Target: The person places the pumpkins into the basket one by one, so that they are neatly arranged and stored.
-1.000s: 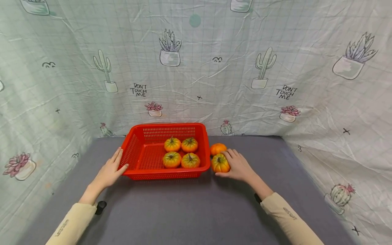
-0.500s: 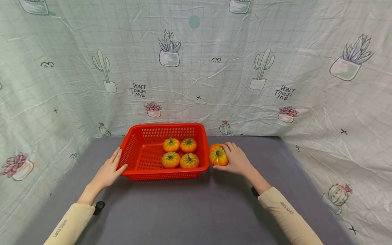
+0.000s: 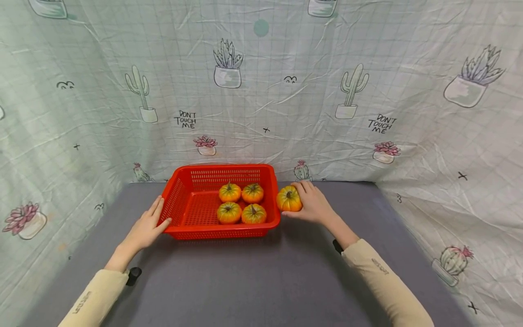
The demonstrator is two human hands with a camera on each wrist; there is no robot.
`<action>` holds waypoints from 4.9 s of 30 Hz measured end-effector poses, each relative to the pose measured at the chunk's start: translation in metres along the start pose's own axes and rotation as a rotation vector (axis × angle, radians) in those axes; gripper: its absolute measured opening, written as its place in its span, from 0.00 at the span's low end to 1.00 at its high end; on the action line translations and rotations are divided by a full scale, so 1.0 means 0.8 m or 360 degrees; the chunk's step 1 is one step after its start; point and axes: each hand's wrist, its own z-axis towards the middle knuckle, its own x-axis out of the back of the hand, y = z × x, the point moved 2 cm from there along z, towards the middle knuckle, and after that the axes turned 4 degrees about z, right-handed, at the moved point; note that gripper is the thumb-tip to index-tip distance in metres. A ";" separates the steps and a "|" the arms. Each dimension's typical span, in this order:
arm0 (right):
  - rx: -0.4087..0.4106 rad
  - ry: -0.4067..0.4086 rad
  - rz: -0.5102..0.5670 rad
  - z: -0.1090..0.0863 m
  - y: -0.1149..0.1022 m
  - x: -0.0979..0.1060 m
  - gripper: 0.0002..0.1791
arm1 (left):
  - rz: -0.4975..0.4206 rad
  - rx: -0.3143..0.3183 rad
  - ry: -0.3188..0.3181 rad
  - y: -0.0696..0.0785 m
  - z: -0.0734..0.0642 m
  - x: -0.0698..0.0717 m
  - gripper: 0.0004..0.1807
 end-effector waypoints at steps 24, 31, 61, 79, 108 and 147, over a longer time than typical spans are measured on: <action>0.0042 -0.0060 -0.0002 0.052 -0.026 -0.001 0.44 | 0.0010 0.0000 0.0000 0.000 0.000 0.001 0.40; 0.0015 -0.0061 -0.0016 0.068 -0.031 -0.002 0.44 | 0.0008 -0.0001 -0.0006 -0.001 0.000 0.002 0.40; 0.0062 0.0028 0.0006 0.160 -0.076 -0.011 0.47 | 0.0009 0.0002 -0.0005 0.000 0.001 0.002 0.40; 0.0026 0.0098 0.0278 0.204 -0.115 -0.033 0.46 | 0.0009 -0.0003 -0.0010 0.000 0.000 0.001 0.40; -0.0189 -0.0320 0.0365 0.237 -0.139 -0.144 0.49 | 0.0002 -0.0017 -0.0013 0.004 0.000 0.007 0.39; -0.0175 -0.0783 -0.0143 0.238 -0.168 -0.200 0.49 | 0.0016 0.0003 -0.0020 0.001 0.002 0.004 0.39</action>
